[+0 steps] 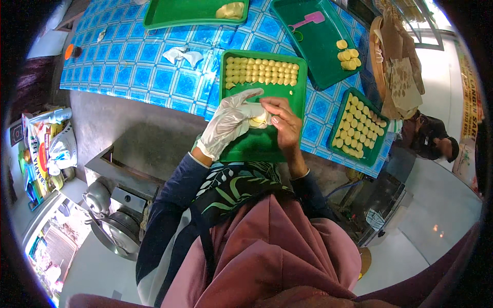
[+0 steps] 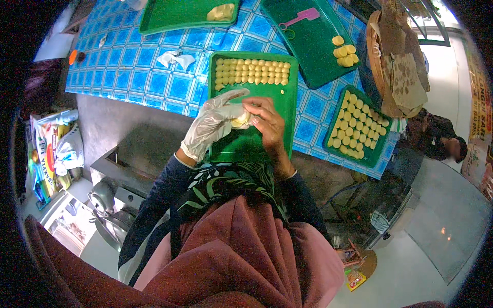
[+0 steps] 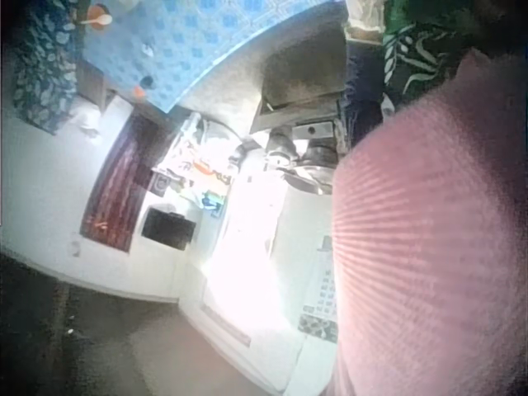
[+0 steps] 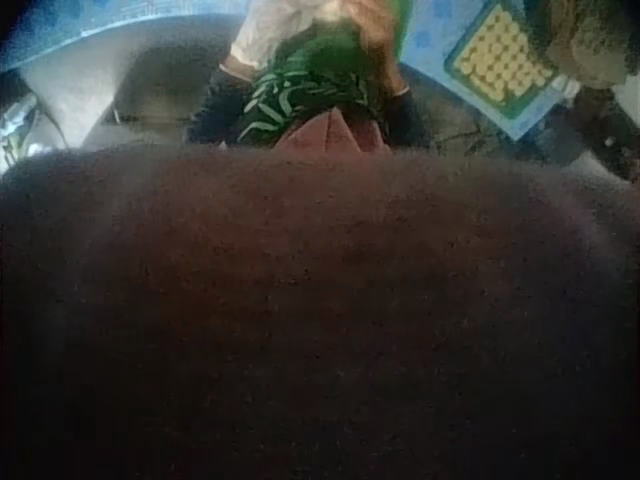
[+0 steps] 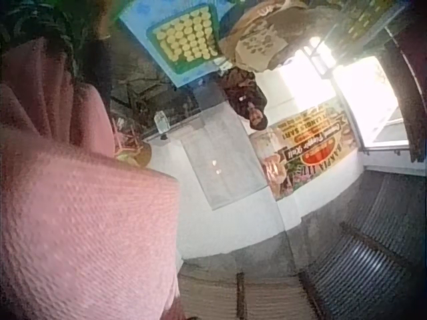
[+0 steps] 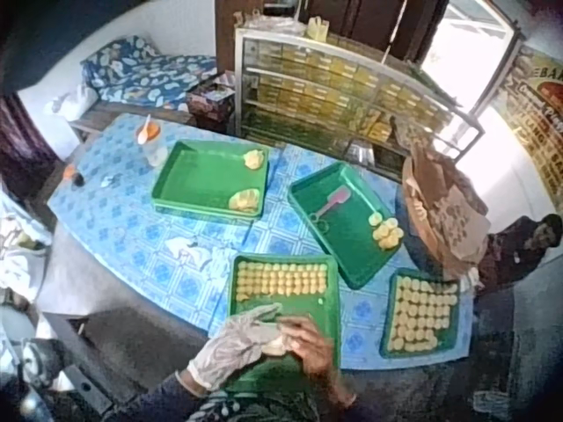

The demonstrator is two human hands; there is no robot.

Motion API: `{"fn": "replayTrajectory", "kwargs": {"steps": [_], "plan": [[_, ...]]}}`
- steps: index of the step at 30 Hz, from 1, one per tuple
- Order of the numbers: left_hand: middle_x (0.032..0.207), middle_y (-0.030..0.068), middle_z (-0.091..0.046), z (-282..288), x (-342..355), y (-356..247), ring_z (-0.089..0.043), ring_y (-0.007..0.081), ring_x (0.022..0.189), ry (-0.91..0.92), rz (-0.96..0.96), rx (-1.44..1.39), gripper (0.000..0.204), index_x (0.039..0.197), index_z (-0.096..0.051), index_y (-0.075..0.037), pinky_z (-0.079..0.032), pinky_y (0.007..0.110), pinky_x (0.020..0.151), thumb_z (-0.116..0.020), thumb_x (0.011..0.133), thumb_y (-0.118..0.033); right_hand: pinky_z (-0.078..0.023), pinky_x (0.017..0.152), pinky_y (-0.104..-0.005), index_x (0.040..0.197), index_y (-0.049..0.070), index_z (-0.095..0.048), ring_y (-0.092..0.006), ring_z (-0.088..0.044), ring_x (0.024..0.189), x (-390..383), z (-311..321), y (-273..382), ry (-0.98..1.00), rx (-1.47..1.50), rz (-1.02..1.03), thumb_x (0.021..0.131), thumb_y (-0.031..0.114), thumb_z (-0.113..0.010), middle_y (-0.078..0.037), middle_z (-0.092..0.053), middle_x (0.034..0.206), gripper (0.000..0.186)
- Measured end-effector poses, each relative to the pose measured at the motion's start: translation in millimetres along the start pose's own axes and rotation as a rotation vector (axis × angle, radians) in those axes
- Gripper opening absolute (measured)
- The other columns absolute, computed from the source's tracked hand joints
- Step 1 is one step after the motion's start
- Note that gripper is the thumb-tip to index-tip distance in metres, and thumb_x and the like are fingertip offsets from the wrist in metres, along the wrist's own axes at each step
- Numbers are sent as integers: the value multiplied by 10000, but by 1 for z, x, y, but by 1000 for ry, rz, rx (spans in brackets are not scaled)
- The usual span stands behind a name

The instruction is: The person places small balls of dough into a circular mold, flattens them, and then transfers the flattened dough pieces into a separate green tray.

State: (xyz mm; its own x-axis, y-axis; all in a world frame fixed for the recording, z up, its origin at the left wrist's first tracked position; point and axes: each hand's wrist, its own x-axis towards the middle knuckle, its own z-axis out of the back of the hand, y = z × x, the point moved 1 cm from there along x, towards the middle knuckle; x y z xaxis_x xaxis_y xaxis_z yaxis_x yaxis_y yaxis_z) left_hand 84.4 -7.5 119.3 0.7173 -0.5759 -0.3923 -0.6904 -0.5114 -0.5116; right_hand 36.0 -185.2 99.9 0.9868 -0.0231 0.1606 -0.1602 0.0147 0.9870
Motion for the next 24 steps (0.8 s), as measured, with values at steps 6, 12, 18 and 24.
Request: {"fn": "replayTrajectory", "kwargs": {"steps": [6, 12, 18, 24], "plan": [[1219, 177, -668, 13, 6, 20, -716, 210, 1034, -98, -9, 85, 547, 1449, -455, 83, -603, 314, 922, -669, 959, -33, -400, 1085, -433, 1266, -50, -675, -337, -549, 1216, -6, -15, 2, -45, -585, 228, 1069, 297, -453, -191, -644, 1310, 457], [1212, 127, -663, -4, 7, 28, -701, 209, 1070, -190, 4, -131, 465, 1424, -486, 57, -601, 309, 910, -633, 996, -50, -362, 1141, -429, 1278, -74, -662, -331, -514, 1271, -8, -21, -7, -140, -84, -36, 1135, 363, -266, -188, -616, 1344, 607], [1164, 81, -678, 1, -9, 21, -689, 171, 910, -50, 92, 601, 293, 1276, -600, 8, -590, 271, 752, -595, 1064, -194, -390, 1123, -396, 1288, -86, -657, -282, -596, 1174, 3, -23, -14, -195, 294, -261, 1125, 349, -364, -171, -632, 1314, 549], [1142, 101, -676, 24, -7, 42, -697, 184, 966, -45, -149, 418, 327, 1325, -586, 36, -606, 294, 828, -613, 1038, -119, -492, 860, -299, 1169, 12, -738, -175, -639, 955, -15, -2, -16, -175, -251, -213, 949, 131, -709, -77, -691, 1053, 252]]}}
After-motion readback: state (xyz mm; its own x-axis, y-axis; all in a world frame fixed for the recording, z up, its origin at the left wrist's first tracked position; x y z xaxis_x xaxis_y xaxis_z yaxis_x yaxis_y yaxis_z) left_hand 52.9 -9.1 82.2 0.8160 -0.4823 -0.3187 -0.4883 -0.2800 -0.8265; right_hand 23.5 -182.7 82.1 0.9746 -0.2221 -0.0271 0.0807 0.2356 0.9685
